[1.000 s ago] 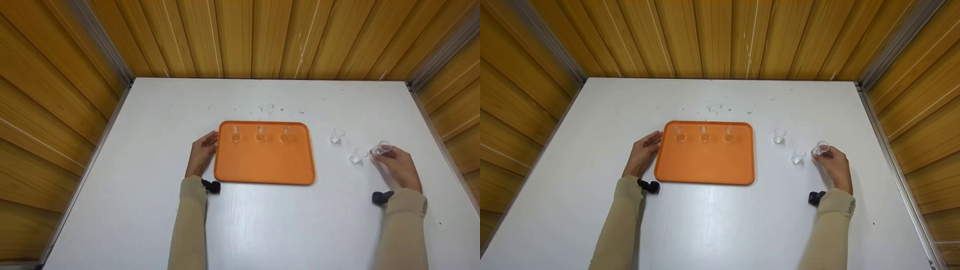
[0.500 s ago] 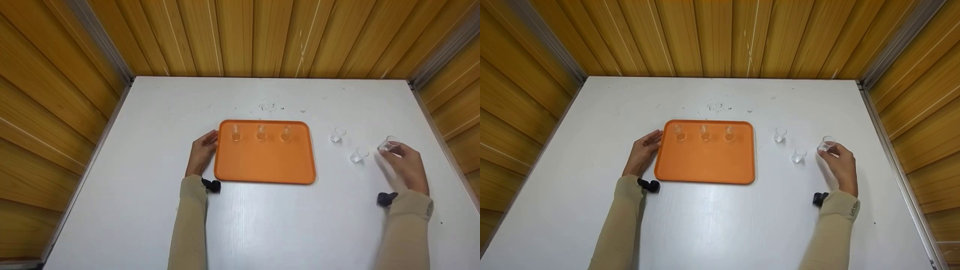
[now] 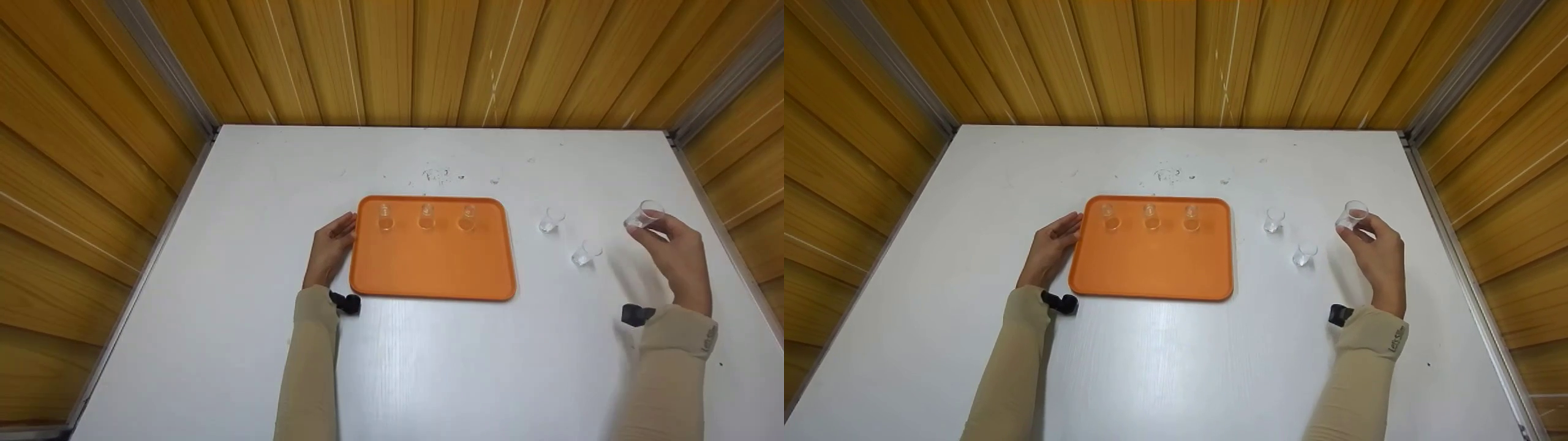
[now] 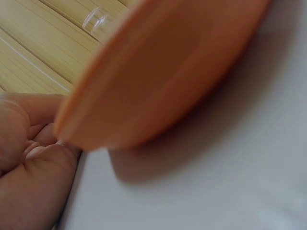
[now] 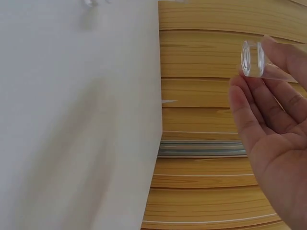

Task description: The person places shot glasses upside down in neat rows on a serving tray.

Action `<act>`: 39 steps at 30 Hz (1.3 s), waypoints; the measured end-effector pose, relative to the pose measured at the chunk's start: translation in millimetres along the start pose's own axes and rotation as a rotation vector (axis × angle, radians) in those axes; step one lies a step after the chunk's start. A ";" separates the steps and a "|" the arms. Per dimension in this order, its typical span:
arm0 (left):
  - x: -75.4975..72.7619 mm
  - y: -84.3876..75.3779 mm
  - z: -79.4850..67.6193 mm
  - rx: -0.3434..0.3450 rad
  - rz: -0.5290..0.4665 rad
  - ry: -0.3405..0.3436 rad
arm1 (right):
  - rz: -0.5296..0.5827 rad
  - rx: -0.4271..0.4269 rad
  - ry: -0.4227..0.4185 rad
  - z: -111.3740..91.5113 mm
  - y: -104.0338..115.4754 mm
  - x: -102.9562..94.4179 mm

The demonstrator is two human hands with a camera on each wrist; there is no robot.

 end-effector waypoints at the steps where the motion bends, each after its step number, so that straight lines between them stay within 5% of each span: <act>1: 0.1 -0.1 -0.1 0.000 -0.002 -0.001 | -0.003 -0.005 0.000 -0.5 3.5 -0.5; 15: -1.5 0.2 1.3 -0.038 0.001 -0.008 | -0.036 -0.120 0.050 -7.4 56.0 19.9; 39: 1.3 2.3 1.5 -0.078 -0.034 -0.015 | 0.169 -0.413 0.288 -35.1 144.2 138.9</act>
Point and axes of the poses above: each hand's wrist, its own z-axis towards the middle knuckle, its own x-axis out of the palm, y = z × x, the point moved 7 cm from there along z, towards the middle knuckle, and after that the axes turned 5 degrees about -y, right-handed, at the moved point
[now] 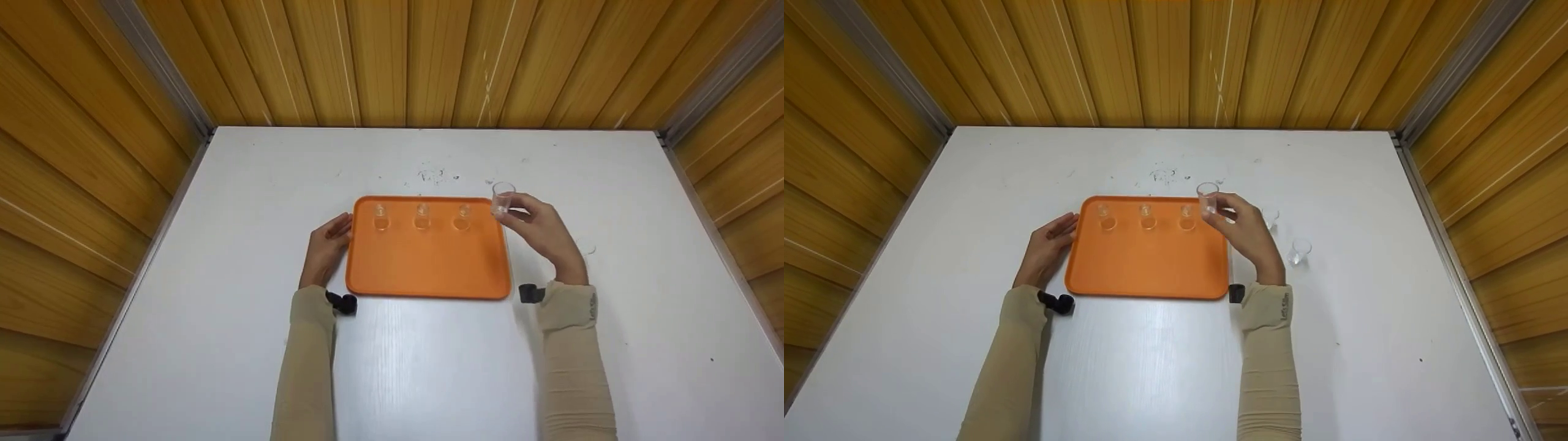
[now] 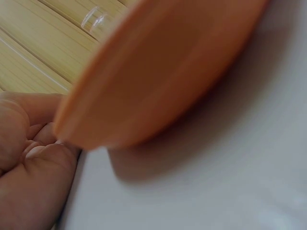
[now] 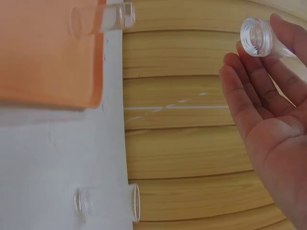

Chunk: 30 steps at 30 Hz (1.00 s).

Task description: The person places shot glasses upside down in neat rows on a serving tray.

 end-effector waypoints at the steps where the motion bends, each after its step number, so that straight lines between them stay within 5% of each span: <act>1: 0.0 0.2 0.2 -0.001 0.004 -0.001 | 0.011 -0.004 0.020 1.2 2.4 6.7; 17: 0.5 -0.1 0.7 0.026 0.009 -0.003 | 0.062 -0.011 0.210 15.0 18.5 105.0; 30: -0.9 0.3 1.7 0.021 0.051 -0.017 | 0.049 -0.007 0.213 25.5 14.1 149.8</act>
Point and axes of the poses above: each hand's wrist, its own z-axis towards the middle knuckle, its own x-axis out of the palm, y = z × x, the point moved 7 cm from there along z, towards the middle knuckle, and after that the axes turned 5 degrees about -y, right-handed, at the moved point
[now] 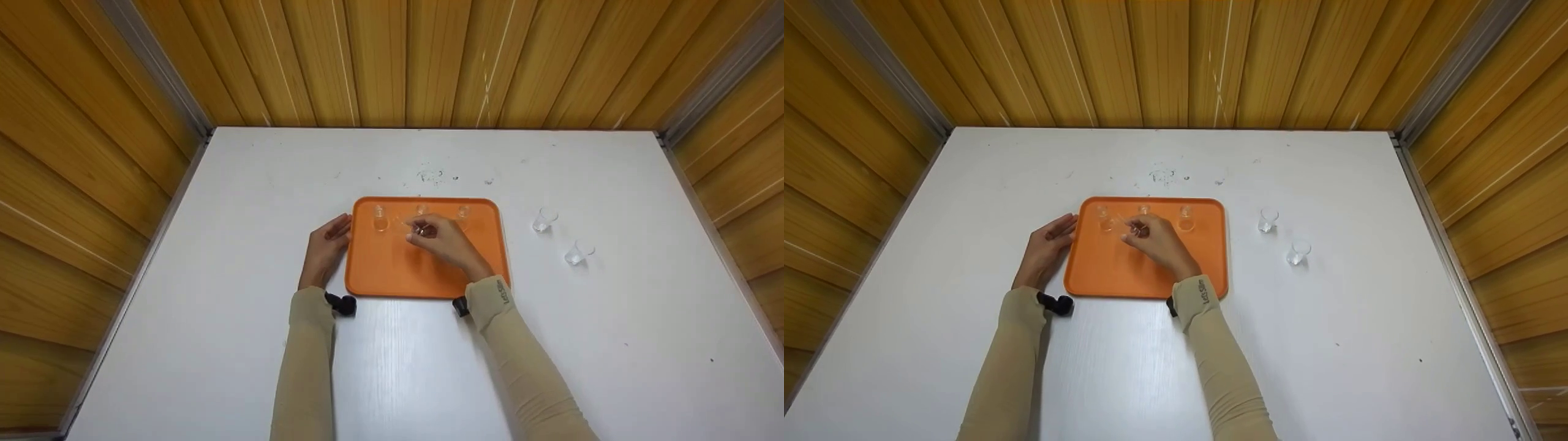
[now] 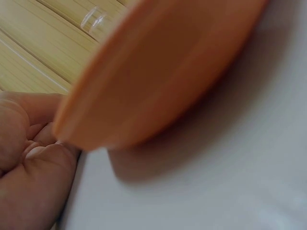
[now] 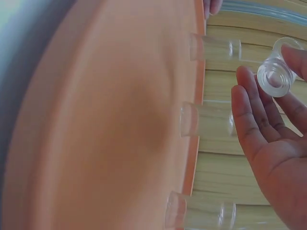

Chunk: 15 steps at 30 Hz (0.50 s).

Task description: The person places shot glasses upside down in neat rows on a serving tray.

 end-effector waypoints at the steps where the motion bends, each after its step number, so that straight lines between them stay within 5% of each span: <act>1: -0.1 0.2 -0.1 0.001 0.001 0.002 | -0.006 0.003 -0.002 0.9 0.2 2.1; 15: -0.7 2.3 0.9 -0.013 -0.009 0.005 | 0.010 -0.006 -0.081 9.9 1.8 24.5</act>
Point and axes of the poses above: each hand's wrist, its own z-axis towards the middle knuckle, its own x-axis out of the palm, y = z × x, the point moved 7 cm from there along z, towards the middle knuckle, and after that the axes turned 5 degrees about -y, right-handed, at the moved point
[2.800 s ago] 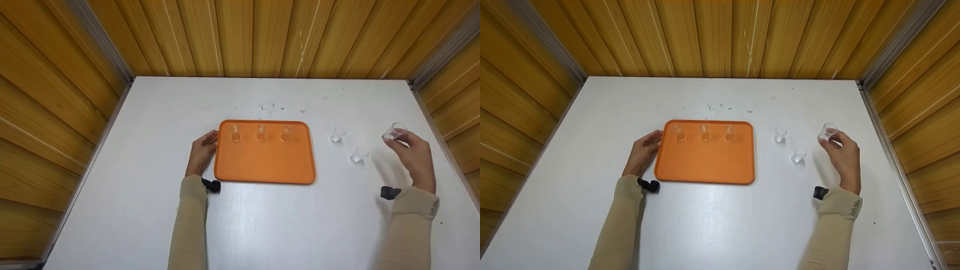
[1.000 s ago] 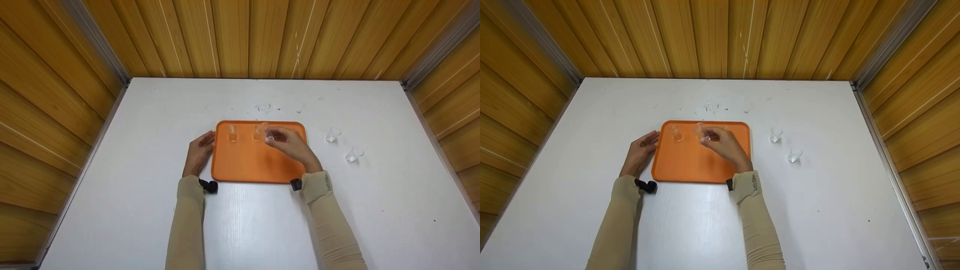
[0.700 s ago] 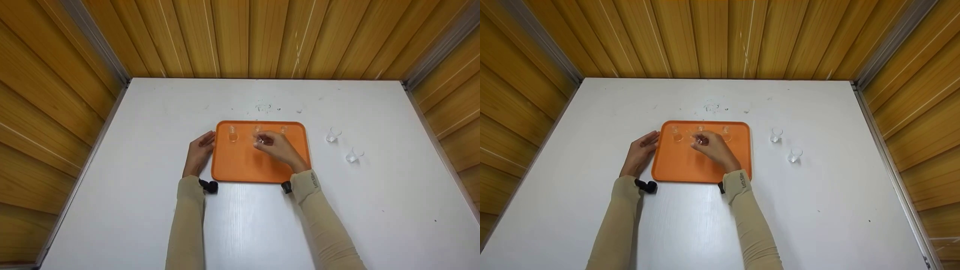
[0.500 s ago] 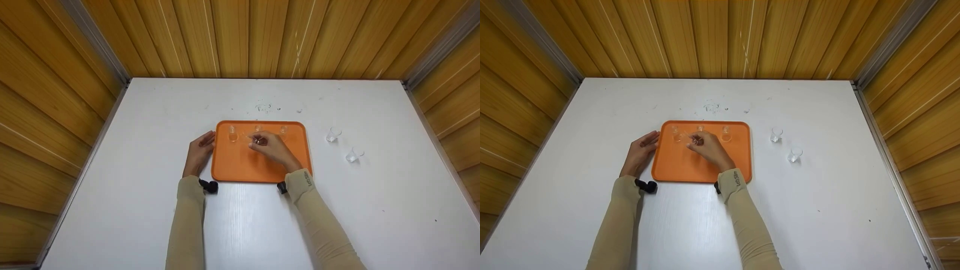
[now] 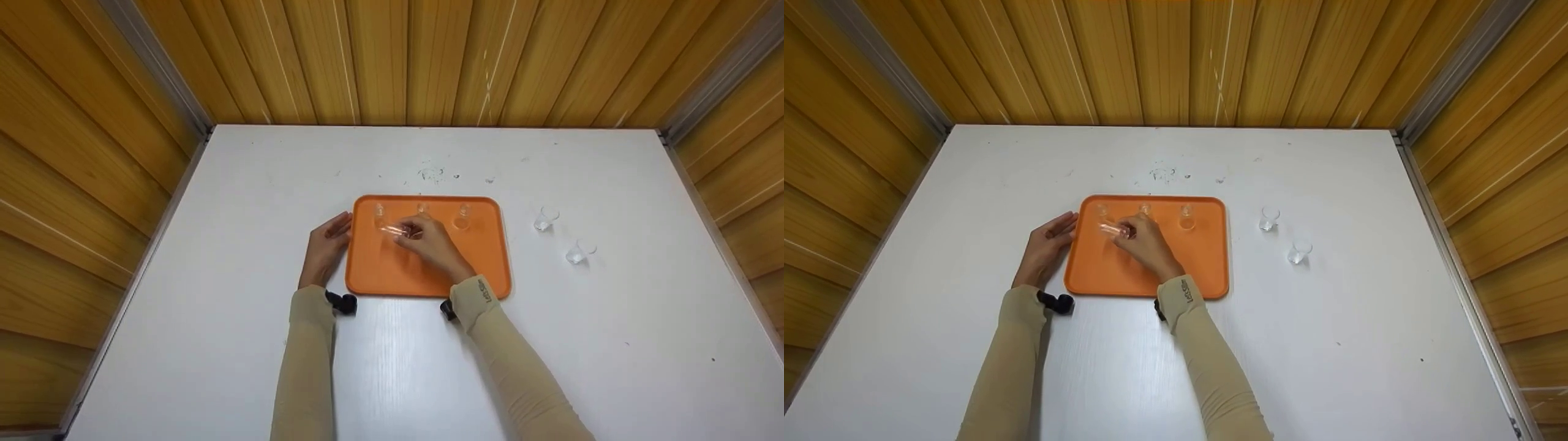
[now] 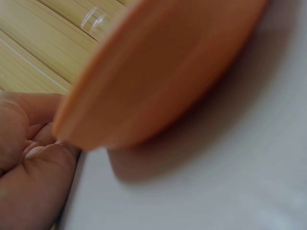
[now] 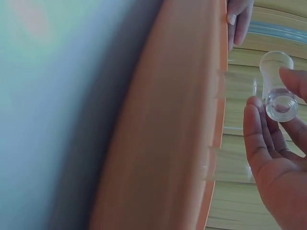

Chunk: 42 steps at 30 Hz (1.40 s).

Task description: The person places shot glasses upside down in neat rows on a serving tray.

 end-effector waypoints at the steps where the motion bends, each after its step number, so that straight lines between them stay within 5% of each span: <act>1: 0.2 -0.6 0.1 0.010 -0.002 0.002 | 0.000 -0.004 -0.004 0.1 0.1 1.0; 23: -0.4 0.9 0.5 0.004 0.015 -0.003 | -0.025 -0.039 -0.046 6.1 12.4 20.5; 42: 1.2 -0.1 0.1 -0.008 -0.026 0.000 | -0.094 -0.089 0.049 14.3 19.8 34.4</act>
Point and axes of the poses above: each hand's wrist, its own z-axis towards the middle knuckle, its own x-axis out of the palm, y = z × x, the point moved 7 cm from there along z, towards the middle knuckle, and after that the axes turned 5 degrees about -y, right-handed, at the moved point
